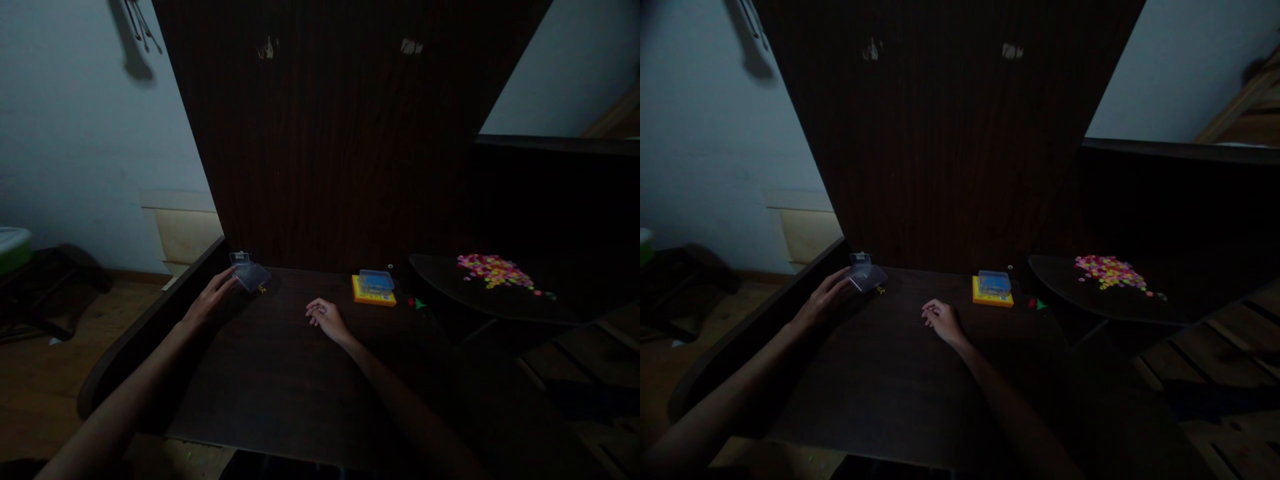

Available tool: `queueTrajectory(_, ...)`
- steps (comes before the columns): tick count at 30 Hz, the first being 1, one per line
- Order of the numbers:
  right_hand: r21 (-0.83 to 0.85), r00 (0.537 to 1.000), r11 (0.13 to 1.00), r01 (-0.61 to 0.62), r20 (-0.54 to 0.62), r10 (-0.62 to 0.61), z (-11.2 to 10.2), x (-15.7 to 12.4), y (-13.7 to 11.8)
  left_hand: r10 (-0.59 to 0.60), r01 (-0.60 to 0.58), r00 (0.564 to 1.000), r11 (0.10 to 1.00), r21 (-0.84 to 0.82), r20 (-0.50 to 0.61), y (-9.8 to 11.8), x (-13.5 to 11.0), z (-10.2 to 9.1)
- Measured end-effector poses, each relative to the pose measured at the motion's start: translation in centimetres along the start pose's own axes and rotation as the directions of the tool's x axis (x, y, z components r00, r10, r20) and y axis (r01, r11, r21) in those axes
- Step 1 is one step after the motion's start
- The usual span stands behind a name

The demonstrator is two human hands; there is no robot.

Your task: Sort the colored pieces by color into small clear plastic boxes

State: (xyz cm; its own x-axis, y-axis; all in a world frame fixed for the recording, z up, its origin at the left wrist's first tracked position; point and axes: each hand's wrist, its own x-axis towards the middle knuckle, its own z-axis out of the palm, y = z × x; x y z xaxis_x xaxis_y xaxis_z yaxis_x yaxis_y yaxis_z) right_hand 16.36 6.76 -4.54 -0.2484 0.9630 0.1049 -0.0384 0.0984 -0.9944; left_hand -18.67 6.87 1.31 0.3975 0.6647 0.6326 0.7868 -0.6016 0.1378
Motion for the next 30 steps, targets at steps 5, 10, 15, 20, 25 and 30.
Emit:
queueTrajectory(5,0.001,1.000,1.000,-0.005,-0.003,0.005,0.0,0.0,0.0,-0.314,0.289,0.941,0.939,-0.184,-0.125,0.5,3.0,2.1)
queueTrajectory(10,-0.004,1.000,1.000,-0.015,-0.004,0.015,0.0,0.1,-0.1,-0.446,0.470,0.883,0.842,-0.265,0.148,-0.3,5.1,4.9)
queueTrajectory(15,-0.012,1.000,1.000,-0.020,-0.003,0.020,0.1,0.1,-0.1,-0.404,0.447,0.882,0.880,-0.161,0.242,-1.6,6.0,5.9)
queueTrajectory(20,-0.018,1.000,1.000,-0.020,0.000,0.020,0.0,0.1,0.0,-0.361,0.391,0.888,0.919,-0.052,0.285,-2.7,6.5,6.4)
queueTrajectory(25,-0.026,1.000,0.999,-0.022,0.001,0.022,0.0,0.2,0.0,-0.333,0.340,0.897,0.940,0.028,0.291,-3.0,6.4,6.6)
queueTrajectory(30,-0.031,1.000,0.999,-0.020,0.003,0.020,0.0,0.1,0.0,-0.334,0.328,0.899,0.942,0.068,0.285,-3.2,5.9,6.5)
